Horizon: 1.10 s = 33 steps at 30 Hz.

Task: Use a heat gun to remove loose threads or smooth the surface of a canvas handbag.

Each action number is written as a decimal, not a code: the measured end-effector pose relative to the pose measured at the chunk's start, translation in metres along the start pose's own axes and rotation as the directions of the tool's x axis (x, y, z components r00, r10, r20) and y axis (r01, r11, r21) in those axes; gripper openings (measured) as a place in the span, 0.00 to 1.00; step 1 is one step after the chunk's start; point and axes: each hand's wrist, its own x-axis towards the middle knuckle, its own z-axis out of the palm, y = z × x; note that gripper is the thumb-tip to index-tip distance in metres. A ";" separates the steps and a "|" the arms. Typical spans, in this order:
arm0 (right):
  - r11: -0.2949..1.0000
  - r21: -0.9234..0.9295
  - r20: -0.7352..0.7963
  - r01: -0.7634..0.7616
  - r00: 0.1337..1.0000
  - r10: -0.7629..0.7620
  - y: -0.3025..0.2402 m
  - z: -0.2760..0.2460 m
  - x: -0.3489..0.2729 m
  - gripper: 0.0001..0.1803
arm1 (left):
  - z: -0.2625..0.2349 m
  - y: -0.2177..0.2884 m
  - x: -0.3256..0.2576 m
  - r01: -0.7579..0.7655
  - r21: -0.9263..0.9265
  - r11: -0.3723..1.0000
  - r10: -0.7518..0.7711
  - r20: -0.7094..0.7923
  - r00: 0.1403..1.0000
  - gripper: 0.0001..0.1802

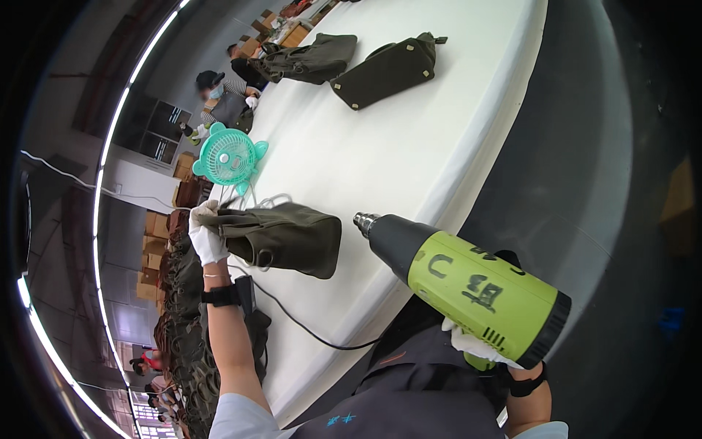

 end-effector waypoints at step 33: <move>0.877 -0.464 0.208 0.125 0.978 -0.029 0.003 0.038 0.033 0.22 | -0.082 -0.027 -0.036 0.050 -0.305 0.951 -0.070 -0.054 0.996 0.04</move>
